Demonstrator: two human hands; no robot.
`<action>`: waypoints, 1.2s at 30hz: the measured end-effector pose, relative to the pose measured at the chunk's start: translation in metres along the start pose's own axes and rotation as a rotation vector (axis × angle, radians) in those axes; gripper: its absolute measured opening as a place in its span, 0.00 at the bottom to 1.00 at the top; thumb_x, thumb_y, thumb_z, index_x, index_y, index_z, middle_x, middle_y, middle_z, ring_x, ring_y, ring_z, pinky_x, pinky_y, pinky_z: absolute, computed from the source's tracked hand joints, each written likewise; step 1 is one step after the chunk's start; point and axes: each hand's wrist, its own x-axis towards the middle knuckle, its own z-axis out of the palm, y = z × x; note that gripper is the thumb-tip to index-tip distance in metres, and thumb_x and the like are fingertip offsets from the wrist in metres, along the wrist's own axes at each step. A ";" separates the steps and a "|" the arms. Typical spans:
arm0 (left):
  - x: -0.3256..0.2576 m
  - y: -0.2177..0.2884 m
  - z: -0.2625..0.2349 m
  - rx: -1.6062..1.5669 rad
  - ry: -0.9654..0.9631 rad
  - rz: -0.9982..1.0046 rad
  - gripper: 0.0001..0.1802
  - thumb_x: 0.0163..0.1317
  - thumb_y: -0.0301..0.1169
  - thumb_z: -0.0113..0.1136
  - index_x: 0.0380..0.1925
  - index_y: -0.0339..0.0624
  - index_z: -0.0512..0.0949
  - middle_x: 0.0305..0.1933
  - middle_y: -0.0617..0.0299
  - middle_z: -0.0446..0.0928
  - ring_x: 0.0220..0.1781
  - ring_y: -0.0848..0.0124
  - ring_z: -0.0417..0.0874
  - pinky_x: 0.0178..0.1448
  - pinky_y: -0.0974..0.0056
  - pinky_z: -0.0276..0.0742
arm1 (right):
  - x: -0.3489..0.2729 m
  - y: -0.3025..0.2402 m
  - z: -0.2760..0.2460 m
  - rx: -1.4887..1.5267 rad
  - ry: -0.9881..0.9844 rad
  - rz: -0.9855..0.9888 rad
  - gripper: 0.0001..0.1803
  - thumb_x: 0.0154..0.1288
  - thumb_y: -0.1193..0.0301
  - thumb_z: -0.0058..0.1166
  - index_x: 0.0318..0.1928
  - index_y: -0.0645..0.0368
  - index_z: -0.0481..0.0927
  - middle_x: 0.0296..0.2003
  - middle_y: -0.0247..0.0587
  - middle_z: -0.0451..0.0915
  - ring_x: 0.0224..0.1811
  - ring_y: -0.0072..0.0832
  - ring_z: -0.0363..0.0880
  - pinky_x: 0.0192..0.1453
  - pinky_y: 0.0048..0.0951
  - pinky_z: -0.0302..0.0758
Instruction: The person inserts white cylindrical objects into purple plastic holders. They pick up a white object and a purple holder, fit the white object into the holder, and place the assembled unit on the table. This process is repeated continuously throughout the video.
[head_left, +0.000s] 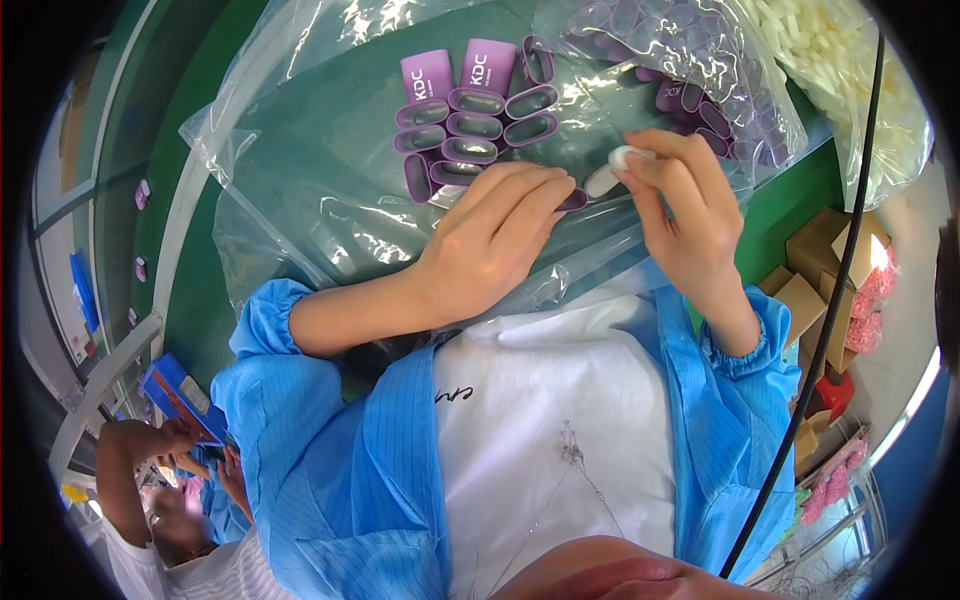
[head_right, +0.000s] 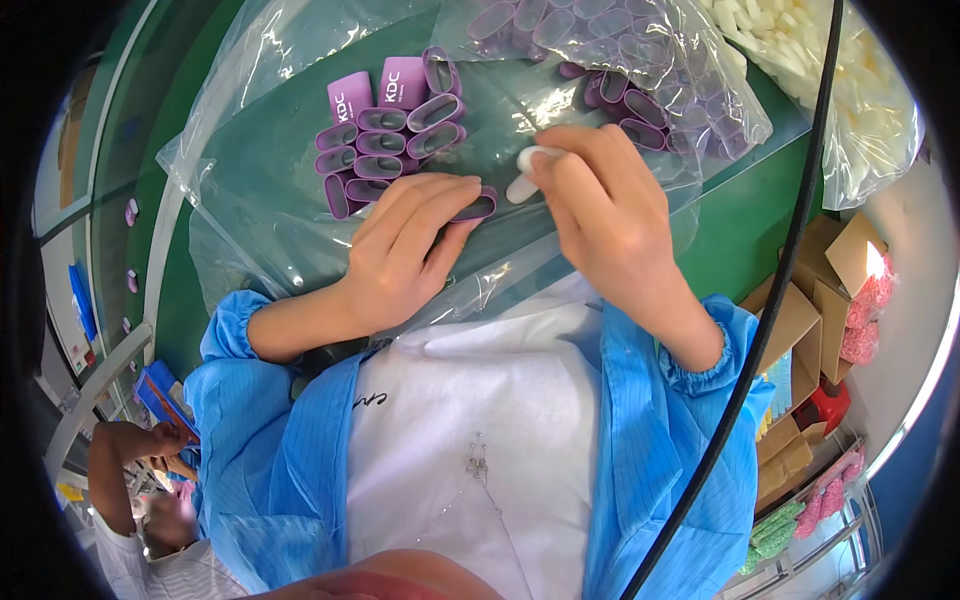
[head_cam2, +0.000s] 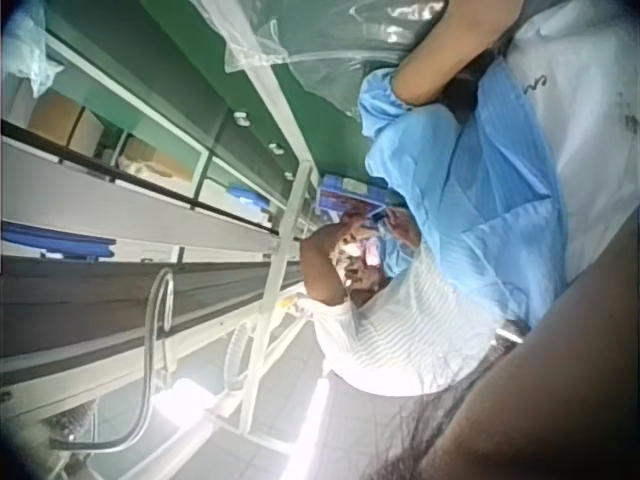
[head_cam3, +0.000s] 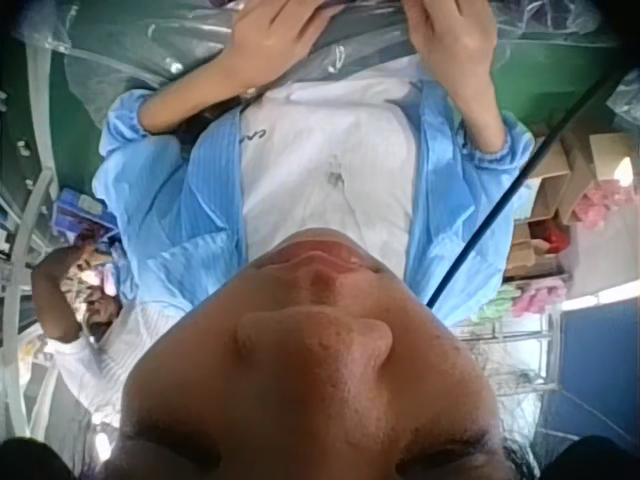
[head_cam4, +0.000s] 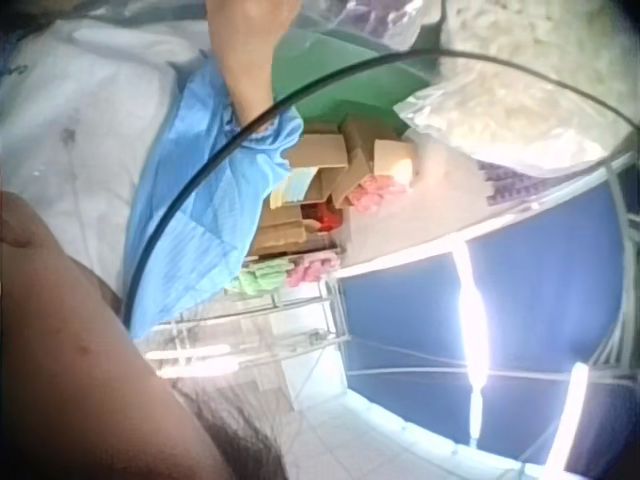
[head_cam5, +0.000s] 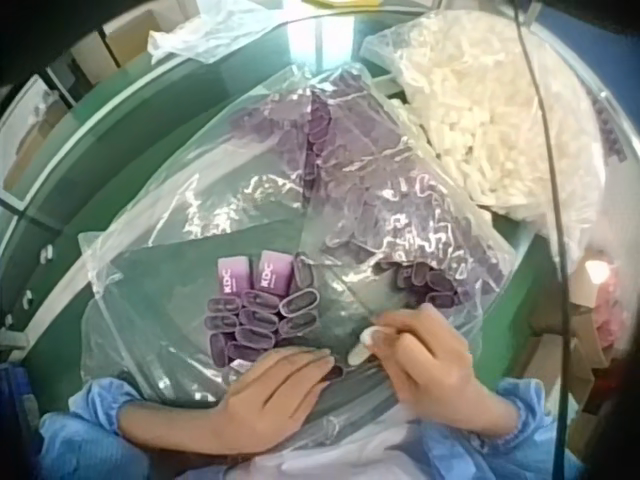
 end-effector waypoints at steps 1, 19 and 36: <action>-0.004 -0.001 0.001 0.006 -0.004 0.004 0.22 0.51 0.17 0.73 0.48 0.30 0.81 0.47 0.49 0.84 0.44 0.53 0.87 0.47 0.58 0.84 | 0.000 0.002 0.001 -0.040 -0.020 -0.016 0.12 0.52 0.85 0.65 0.39 0.66 0.82 0.42 0.44 0.83 0.37 0.38 0.80 0.38 0.33 0.78; -0.009 -0.018 -0.002 -0.125 0.042 -0.127 0.19 0.50 0.18 0.74 0.45 0.31 0.83 0.43 0.51 0.86 0.42 0.57 0.89 0.46 0.61 0.85 | 0.016 -0.019 0.017 0.144 -0.146 -0.243 0.18 0.41 0.82 0.62 0.39 0.71 0.83 0.39 0.48 0.82 0.38 0.43 0.78 0.40 0.35 0.79; -0.012 -0.030 -0.001 -0.183 0.029 -0.104 0.19 0.51 0.18 0.74 0.45 0.31 0.84 0.44 0.51 0.87 0.44 0.57 0.89 0.47 0.61 0.86 | 0.014 -0.004 0.029 0.193 -0.150 -0.364 0.21 0.38 0.80 0.61 0.39 0.77 0.84 0.41 0.54 0.81 0.38 0.41 0.82 0.40 0.37 0.83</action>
